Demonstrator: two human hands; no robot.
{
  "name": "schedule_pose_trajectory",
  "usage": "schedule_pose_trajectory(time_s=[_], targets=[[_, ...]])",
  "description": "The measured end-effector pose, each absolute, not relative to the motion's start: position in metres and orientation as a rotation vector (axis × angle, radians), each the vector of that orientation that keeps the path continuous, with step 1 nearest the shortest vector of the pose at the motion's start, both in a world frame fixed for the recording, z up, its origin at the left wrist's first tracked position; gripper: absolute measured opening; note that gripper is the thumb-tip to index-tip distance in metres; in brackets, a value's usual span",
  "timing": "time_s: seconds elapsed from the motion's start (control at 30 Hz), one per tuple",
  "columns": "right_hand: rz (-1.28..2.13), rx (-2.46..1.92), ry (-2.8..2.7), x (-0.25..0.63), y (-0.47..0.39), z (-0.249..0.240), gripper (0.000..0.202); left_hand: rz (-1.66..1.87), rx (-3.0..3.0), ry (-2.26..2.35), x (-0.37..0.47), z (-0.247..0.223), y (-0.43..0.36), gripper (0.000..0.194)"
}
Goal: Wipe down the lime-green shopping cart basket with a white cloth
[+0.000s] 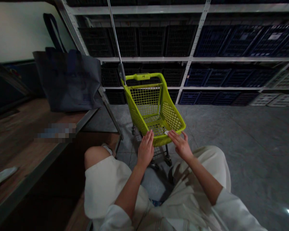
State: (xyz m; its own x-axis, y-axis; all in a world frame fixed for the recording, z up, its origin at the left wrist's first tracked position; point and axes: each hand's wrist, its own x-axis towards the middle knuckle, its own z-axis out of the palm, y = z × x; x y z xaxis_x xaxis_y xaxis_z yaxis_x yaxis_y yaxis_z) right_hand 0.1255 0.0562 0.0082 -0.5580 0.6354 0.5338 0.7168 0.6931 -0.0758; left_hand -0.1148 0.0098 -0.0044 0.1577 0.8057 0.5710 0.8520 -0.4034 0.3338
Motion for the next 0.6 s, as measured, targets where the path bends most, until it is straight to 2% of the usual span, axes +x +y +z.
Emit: schedule_pose_trajectory(time_s=[0.1, 0.2, 0.33, 0.5, 0.6], targets=[[-0.301, -1.208, -2.249, 0.169, 0.082, 0.005, 0.096, -1.096, -2.337, -1.676, -0.113, -0.005, 0.011, 0.084], [-0.334, -1.343, -2.139, 0.174, 0.09, 0.002, 0.096, -1.101, -2.344, -1.679, -0.11, -0.005, 0.011, 0.084], [-0.28, -1.447, -1.966, 0.117, 0.06, -0.003, 0.092, -1.129, -2.339, -1.699, -0.105, -0.005, 0.011, 0.086], [-0.1, -1.225, -2.089, 0.027, 0.014, -0.001, 0.089, -1.144, -2.348, -1.724, -0.104, -0.006, 0.009, 0.081], [-0.06, -1.154, -2.17, 0.012, 0.007, 0.003, 0.083, -1.14, -2.349, -1.734, -0.106, -0.007, 0.008, 0.078]])
